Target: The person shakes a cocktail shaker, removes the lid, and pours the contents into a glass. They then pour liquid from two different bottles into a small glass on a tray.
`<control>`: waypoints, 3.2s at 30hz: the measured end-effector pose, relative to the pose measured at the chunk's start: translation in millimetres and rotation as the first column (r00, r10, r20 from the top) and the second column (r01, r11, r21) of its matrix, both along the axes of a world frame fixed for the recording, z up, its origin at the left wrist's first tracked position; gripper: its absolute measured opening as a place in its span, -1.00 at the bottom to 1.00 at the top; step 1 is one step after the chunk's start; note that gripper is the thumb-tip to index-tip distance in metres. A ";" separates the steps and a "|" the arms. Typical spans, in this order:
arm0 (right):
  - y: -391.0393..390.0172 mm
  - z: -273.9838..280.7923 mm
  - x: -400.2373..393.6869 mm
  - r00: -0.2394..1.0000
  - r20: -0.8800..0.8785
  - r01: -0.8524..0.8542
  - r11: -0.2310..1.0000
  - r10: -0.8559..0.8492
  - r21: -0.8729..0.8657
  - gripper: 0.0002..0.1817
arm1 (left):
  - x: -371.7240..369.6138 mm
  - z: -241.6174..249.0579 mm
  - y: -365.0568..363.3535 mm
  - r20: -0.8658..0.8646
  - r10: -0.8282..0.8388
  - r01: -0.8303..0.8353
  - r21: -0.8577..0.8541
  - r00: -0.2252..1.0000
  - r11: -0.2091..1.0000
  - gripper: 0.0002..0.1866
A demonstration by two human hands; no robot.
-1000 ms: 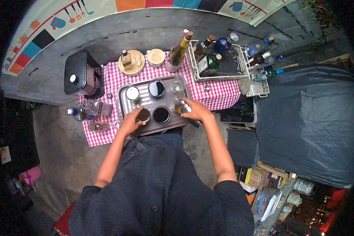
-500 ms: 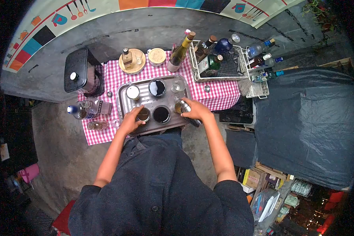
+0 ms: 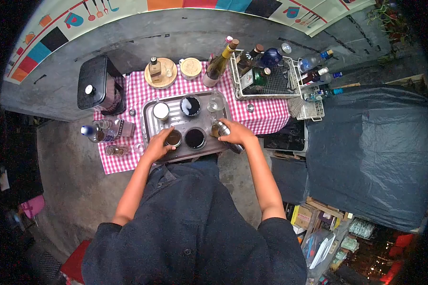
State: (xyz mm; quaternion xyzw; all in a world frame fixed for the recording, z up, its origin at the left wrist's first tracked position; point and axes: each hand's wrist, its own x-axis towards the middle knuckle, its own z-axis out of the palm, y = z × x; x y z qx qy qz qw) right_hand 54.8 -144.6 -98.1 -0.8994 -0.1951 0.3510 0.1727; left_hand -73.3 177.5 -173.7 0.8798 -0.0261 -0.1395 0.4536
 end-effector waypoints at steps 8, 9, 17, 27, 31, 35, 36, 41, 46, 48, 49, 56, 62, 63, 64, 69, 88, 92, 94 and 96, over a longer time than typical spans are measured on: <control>0.9 -0.1 1.2 1.000 -0.006 -0.001 1.000 0.001 0.011 -0.09 | -0.3 3.3 -0.9 0.066 0.009 -0.010 0.011 0.998 1.000 -0.14; 2.3 1.7 1.9 1.000 -0.005 -0.001 1.000 0.001 0.011 -0.09 | -0.3 2.8 -1.0 0.075 0.010 -0.011 0.010 0.997 1.000 -0.14; 3.1 -2.9 6.6 0.999 -0.032 -0.020 0.999 0.019 -0.031 -0.06 | -0.4 5.4 -0.9 0.052 0.010 -0.011 0.015 0.999 1.000 -0.14; 4.1 -9.9 10.3 0.999 -0.018 -0.029 0.998 0.028 -0.063 -0.08 | -1.2 4.3 -1.0 0.045 0.013 -0.014 0.018 0.999 1.000 -0.14; 5.4 -9.5 12.0 0.998 -0.042 -0.039 0.996 0.036 -0.083 -0.07 | -0.8 2.8 -1.1 0.053 0.014 -0.015 0.018 0.998 1.000 -0.13; 7.4 -7.9 13.9 0.998 -0.050 -0.053 0.994 0.048 -0.094 -0.05 | -0.1 0.2 -0.1 0.054 0.007 -0.008 0.017 0.998 1.000 -0.13; 7.9 -7.8 14.2 0.998 -0.049 -0.053 0.994 0.049 -0.094 -0.05 | -0.3 -1.4 0.2 0.044 0.003 -0.003 0.017 0.999 1.000 -0.14; 12.1 -4.2 13.7 0.998 -0.040 -0.049 0.989 0.044 -0.139 -0.09 | -0.9 -4.9 -0.1 0.025 0.006 -0.006 0.006 1.000 1.000 -0.15; 13.6 -5.9 17.0 0.997 -0.070 -0.050 0.987 0.039 -0.155 -0.06 | -0.8 -2.5 0.1 0.003 0.004 -0.004 0.006 1.000 1.000 -0.15; 14.5 -7.1 18.2 0.996 -0.084 -0.056 0.984 0.043 -0.168 -0.05 | -0.6 -2.6 -0.2 0.022 0.009 -0.009 0.011 1.000 1.000 -0.14; 14.3 -8.8 18.7 0.996 -0.078 -0.053 0.984 0.041 -0.169 -0.06 | -0.5 -2.5 -0.5 0.040 0.015 -0.015 0.016 0.999 1.000 -0.14; 18.9 -6.1 24.1 0.991 -0.129 -0.059 0.982 0.036 -0.178 -0.02 | -0.6 -0.4 -0.6 0.054 0.013 -0.015 0.035 0.998 0.999 -0.14; 23.0 -6.2 27.9 0.986 -0.155 -0.086 0.972 0.053 -0.218 0.02 | -0.5 -1.4 0.9 0.062 0.008 -0.009 0.022 0.998 1.000 -0.13; 24.4 -3.7 28.1 0.987 -0.155 -0.086 0.972 0.052 -0.218 0.02 | -0.1 -1.3 1.3 0.027 -0.002 0.002 0.016 1.000 1.000 -0.13; 25.6 -1.3 28.3 0.985 -0.165 -0.081 0.969 0.042 -0.233 0.03 | 0.3 -1.3 0.8 -0.008 -0.013 0.013 0.009 1.000 1.000 -0.13; 33.5 0.4 32.0 0.981 -0.188 -0.090 0.961 0.040 -0.263 0.08 | 0.5 1.8 0.3 0.028 0.002 -0.002 0.015 1.000 1.000 -0.13; 41.5 -6.2 43.9 0.957 -0.276 -0.181 0.932 0.092 -0.315 0.19 | 2.1 6.5 0.5 0.020 -0.014 0.013 0.032 1.000 0.999 -0.13; 43.5 -14.6 46.7 0.958 -0.267 -0.190 0.927 0.103 -0.324 0.09 | 1.6 2.5 1.1 0.008 -0.015 0.015 0.000 1.000 1.000 -0.13; 46.3 -14.3 49.2 0.953 -0.285 -0.201 0.918 0.103 -0.341 0.10 | 1.8 1.9 1.1 0.018 -0.018 0.018 0.001 1.000 1.000 -0.13; 50.6 -12.6 51.9 0.947 -0.303 -0.213 0.909 0.103 -0.358 0.11 | 1.6 1.2 1.0 0.014 -0.016 0.016 0.001 1.000 1.000 -0.13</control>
